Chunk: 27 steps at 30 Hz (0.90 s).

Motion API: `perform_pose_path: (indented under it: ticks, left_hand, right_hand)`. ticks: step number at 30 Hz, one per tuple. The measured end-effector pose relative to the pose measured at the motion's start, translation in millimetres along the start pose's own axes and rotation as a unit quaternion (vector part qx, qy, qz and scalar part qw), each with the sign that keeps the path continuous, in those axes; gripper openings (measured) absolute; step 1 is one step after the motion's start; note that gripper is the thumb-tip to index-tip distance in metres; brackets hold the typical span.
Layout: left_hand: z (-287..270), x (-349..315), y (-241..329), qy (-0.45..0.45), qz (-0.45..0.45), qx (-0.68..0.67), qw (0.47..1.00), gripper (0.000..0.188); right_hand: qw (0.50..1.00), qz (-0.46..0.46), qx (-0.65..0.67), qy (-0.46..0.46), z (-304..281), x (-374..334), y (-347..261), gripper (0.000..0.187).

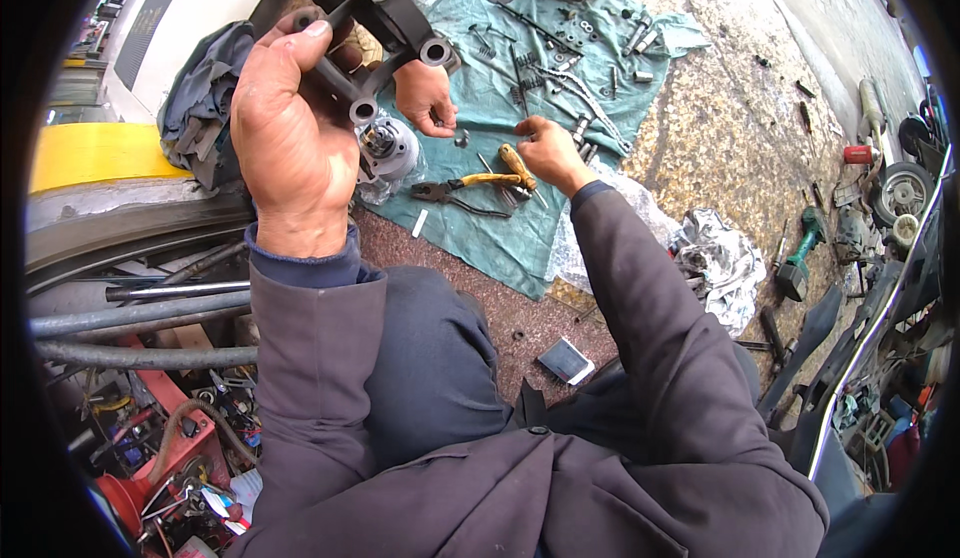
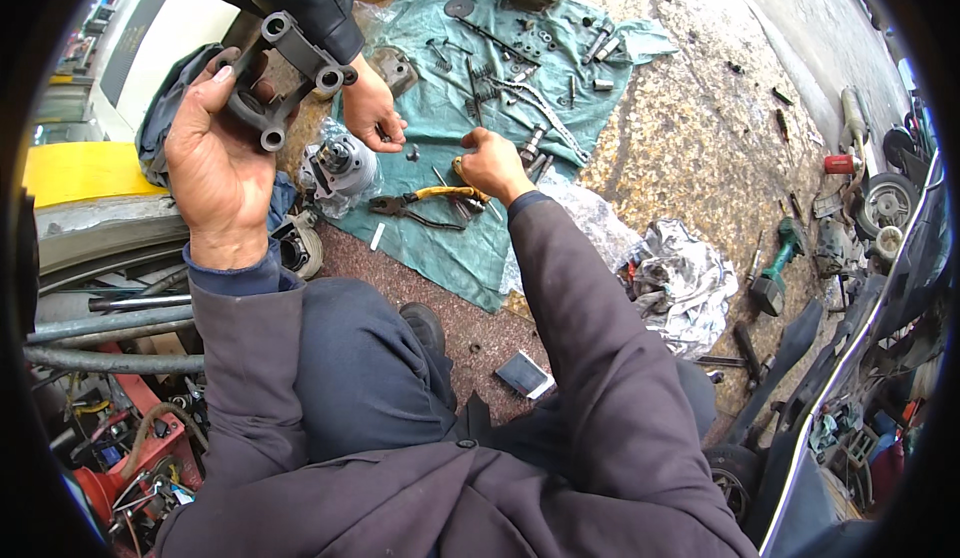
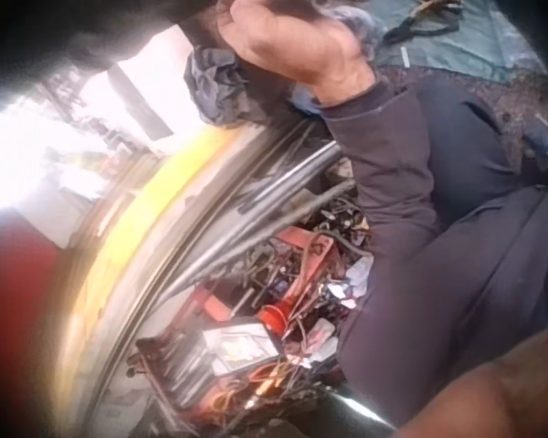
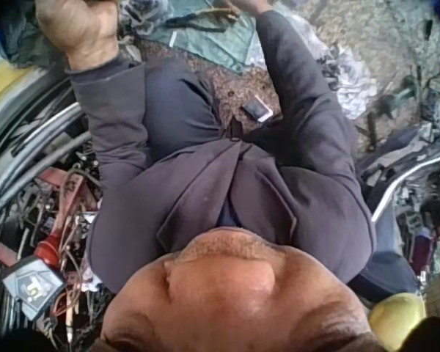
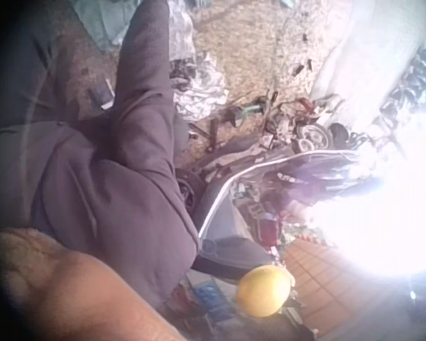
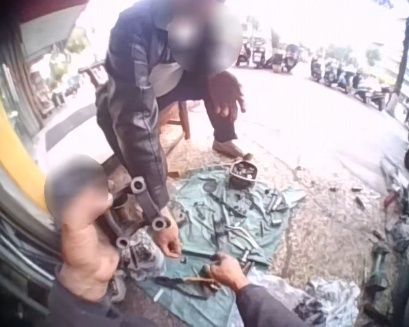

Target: The person assembles small engine components on a tarp, inserting pins and bushings into a cylinder head, then applies oil from a yellow container to the pins. The person uses pliers to adjust parts and continues assembling the engine block.

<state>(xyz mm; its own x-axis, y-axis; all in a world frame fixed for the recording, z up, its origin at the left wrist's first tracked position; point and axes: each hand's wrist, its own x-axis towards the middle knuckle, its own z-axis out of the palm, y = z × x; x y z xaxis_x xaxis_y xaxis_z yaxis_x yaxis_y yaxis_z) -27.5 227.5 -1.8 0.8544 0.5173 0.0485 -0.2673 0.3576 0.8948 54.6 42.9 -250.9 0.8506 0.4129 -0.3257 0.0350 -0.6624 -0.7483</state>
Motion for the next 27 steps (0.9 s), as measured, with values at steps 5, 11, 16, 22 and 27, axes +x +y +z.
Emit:
perform_pose_path:
  ticks: [5,11,16,22,27]
  left_hand:
    - [-8.7,8.6,-8.9,-0.014,-0.036,-0.028,0.999,0.019]
    - [-18.9,14.6,-10.4,-0.036,-0.101,-0.006,0.994,0.019]
    - [-25.7,17.9,-12.5,0.042,-0.091,0.023,0.995,0.020]
    - [-22.8,19.9,-14.7,0.063,-0.120,-0.009,0.991,0.026]
    - [-8.2,17.9,-23.9,0.020,-0.092,-0.003,0.996,0.035]
  right_hand:
    - [0.998,-0.018,-0.024,-0.061,34.3,9.7,11.5,0.034]
    - [0.965,-0.132,-0.195,-0.114,75.3,13.8,1.5,0.023]
    - [0.946,-0.205,-0.241,-0.065,96.2,22.6,5.8,0.012]
    - [0.970,-0.136,-0.191,-0.065,84.5,26.8,-1.1,0.017]
    - [0.981,-0.180,-0.056,0.041,-22.2,55.2,-50.1,0.016]
